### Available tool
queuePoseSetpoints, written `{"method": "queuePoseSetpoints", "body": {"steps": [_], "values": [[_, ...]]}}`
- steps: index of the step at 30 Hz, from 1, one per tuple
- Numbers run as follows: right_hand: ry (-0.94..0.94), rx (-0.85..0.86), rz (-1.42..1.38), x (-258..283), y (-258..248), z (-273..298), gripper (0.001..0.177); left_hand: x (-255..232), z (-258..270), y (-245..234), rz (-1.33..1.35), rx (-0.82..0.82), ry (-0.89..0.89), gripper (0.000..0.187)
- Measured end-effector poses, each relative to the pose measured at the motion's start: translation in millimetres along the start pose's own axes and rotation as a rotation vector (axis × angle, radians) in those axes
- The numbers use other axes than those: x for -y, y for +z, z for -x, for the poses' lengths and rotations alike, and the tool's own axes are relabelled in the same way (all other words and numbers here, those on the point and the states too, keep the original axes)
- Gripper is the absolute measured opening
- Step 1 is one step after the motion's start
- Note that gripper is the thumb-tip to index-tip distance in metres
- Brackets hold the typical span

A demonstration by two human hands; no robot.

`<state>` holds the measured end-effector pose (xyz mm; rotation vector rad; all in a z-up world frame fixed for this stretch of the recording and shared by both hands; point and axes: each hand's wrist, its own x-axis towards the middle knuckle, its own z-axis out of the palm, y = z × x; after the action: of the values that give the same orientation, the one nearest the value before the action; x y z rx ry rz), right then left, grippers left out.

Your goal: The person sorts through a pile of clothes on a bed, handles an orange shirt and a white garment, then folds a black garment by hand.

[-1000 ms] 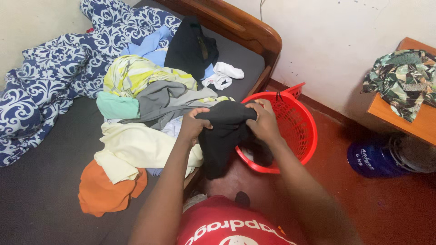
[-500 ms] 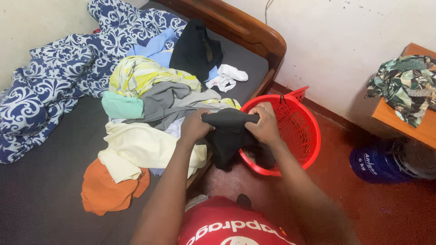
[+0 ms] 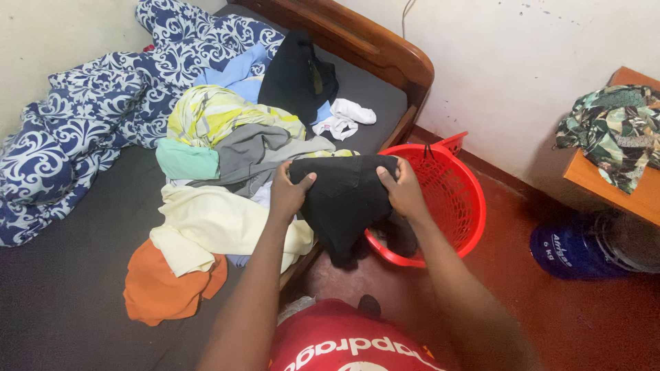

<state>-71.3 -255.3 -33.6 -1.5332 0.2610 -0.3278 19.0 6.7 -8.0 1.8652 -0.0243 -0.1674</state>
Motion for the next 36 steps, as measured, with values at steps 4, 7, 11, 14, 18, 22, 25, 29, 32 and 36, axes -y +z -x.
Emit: {"method": "queuePoseSetpoints", "body": {"steps": [4,7,11,14,18,22,25,29,32,36], "values": [[-0.163,-0.143,0.379,0.8,12.0,4.7,0.041,11.1,5.6,13.1,-0.08,-0.112,0.151,0.064],[-0.139,-0.251,0.547,11.1,20.4,9.1,0.042,10.9,7.1,25.5,-0.106,-0.193,0.166,0.061],[-0.199,-0.348,0.584,23.5,28.7,18.4,0.043,8.7,4.0,34.6,-0.2,-0.346,0.034,0.067],[-0.218,-0.375,0.605,28.7,25.8,20.1,0.043,9.2,2.3,33.5,-0.215,-0.362,0.043,0.065],[-0.266,-0.375,0.62,28.6,20.2,21.2,0.041,10.3,3.3,32.7,-0.211,-0.379,0.077,0.063],[-0.063,-0.307,0.428,29.4,18.4,17.9,0.043,11.7,3.0,30.4,-0.192,-0.359,0.018,0.062],[0.034,-0.156,0.297,38.9,21.0,18.8,0.045,14.2,0.3,30.7,-0.167,-0.39,0.04,0.061],[0.115,0.035,0.15,55.0,22.8,20.7,0.073,17.4,-1.6,31.2,-0.154,-0.442,0.132,0.06],[0.154,0.054,0.168,59.5,26.0,18.2,0.074,16.7,-4.3,28.5,-0.168,-0.431,0.081,0.056],[0.149,0.074,0.134,59.5,34.8,21.2,0.066,19.7,-3.7,26.2,-0.088,-0.421,-0.036,0.054]]}}
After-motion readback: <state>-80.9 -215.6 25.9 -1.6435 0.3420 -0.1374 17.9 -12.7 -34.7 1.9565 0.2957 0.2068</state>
